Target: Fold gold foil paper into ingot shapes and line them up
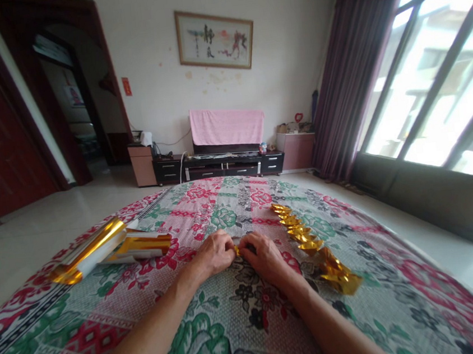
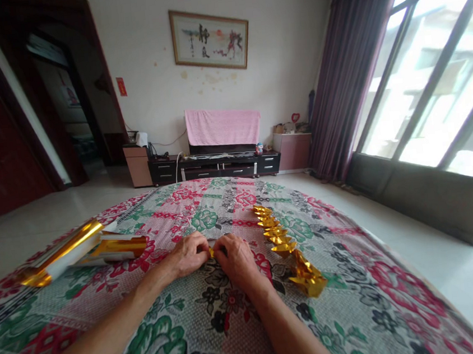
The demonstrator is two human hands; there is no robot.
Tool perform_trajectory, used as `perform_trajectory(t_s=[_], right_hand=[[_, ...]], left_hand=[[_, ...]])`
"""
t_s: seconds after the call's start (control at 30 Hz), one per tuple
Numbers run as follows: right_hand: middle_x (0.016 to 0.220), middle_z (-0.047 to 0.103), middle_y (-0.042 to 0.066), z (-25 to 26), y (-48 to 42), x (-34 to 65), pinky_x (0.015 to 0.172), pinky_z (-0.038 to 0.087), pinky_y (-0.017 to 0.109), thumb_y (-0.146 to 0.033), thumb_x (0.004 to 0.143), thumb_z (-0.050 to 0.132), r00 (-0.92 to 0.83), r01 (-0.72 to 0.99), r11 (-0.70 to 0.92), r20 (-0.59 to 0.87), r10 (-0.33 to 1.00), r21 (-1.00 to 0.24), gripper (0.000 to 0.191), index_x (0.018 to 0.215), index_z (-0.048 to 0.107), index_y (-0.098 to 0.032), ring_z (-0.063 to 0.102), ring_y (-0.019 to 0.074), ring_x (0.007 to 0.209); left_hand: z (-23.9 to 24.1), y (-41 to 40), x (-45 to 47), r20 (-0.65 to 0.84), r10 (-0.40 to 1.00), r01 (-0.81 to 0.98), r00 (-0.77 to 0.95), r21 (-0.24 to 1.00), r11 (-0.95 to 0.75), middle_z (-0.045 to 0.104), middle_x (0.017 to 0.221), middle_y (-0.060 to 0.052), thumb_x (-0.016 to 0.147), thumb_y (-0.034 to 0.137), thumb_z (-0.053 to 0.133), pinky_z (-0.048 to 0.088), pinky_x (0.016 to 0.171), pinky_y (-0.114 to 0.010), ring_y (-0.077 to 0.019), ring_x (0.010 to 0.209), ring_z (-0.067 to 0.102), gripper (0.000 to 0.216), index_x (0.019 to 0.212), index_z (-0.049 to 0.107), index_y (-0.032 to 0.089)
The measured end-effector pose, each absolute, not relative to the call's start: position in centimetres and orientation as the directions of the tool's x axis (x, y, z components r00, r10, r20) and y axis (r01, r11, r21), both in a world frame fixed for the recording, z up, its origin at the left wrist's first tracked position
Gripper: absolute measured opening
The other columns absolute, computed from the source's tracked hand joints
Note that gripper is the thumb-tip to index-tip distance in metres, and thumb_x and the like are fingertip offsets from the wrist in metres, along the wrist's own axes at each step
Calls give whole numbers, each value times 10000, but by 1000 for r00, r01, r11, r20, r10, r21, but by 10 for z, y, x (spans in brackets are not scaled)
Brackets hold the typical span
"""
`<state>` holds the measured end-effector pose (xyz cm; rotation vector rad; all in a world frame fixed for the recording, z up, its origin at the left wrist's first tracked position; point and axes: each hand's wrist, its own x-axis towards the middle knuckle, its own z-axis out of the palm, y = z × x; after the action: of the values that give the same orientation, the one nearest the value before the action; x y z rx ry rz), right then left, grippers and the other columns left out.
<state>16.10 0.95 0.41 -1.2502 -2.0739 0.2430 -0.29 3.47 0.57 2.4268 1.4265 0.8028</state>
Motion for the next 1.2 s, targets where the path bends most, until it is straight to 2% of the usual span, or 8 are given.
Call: perform_trajectory(t_s=[0.27, 0.47, 0.63, 0.87, 1.03, 1.2], right_hand=[[780, 613, 29, 3, 10, 162, 734, 379, 230, -197, 811, 510, -340, 695, 553, 468, 816, -460, 163, 751, 661, -211, 541, 136, 777], [799, 612, 30, 2, 10, 161, 726, 376, 226, -215, 820, 507, -339, 697, 561, 484, 806, -446, 169, 743, 656, -203, 540, 131, 775], [785, 613, 27, 2, 10, 161, 722, 374, 223, -201, 818, 501, -339, 713, 558, 488, 805, -425, 168, 742, 652, -202, 543, 130, 769], [769, 614, 29, 2, 10, 160, 716, 377, 224, -176, 802, 505, -330, 704, 560, 496, 803, -438, 160, 727, 645, -192, 544, 130, 758], [777, 618, 31, 1, 12, 161, 720, 380, 226, -183, 795, 517, -323, 716, 544, 484, 813, -437, 151, 742, 658, -202, 545, 135, 767], [775, 622, 28, 1, 12, 161, 719, 381, 229, -194, 793, 525, -313, 728, 523, 463, 829, -444, 152, 736, 664, -214, 549, 138, 769]], left_hand=[[8, 33, -3, 323, 868, 746, 377, 450, -491, 590, 757, -37, 657, 146, 500, 427, 686, -234, -141, 736, 542, 142, 671, 640, 165], [8, 39, -16, 276, 843, 649, 461, 543, -533, 626, 811, -30, 624, 97, 460, 440, 733, -220, -130, 768, 564, 222, 690, 660, 167], [11, 40, -20, 305, 825, 590, 476, 585, -556, 650, 803, -27, 577, 62, 432, 446, 762, -225, -129, 778, 580, 245, 619, 651, 163], [13, 35, -16, 332, 820, 602, 466, 559, -569, 658, 812, -35, 580, 78, 450, 454, 739, -219, -128, 761, 585, 204, 567, 633, 169], [13, 34, -9, 305, 866, 673, 396, 545, -500, 653, 782, -52, 632, 154, 491, 453, 675, -230, -138, 711, 576, 149, 526, 597, 151], [15, 31, -2, 306, 874, 723, 378, 492, -485, 639, 769, -65, 644, 133, 488, 438, 652, -233, -141, 702, 569, 149, 522, 575, 143]])
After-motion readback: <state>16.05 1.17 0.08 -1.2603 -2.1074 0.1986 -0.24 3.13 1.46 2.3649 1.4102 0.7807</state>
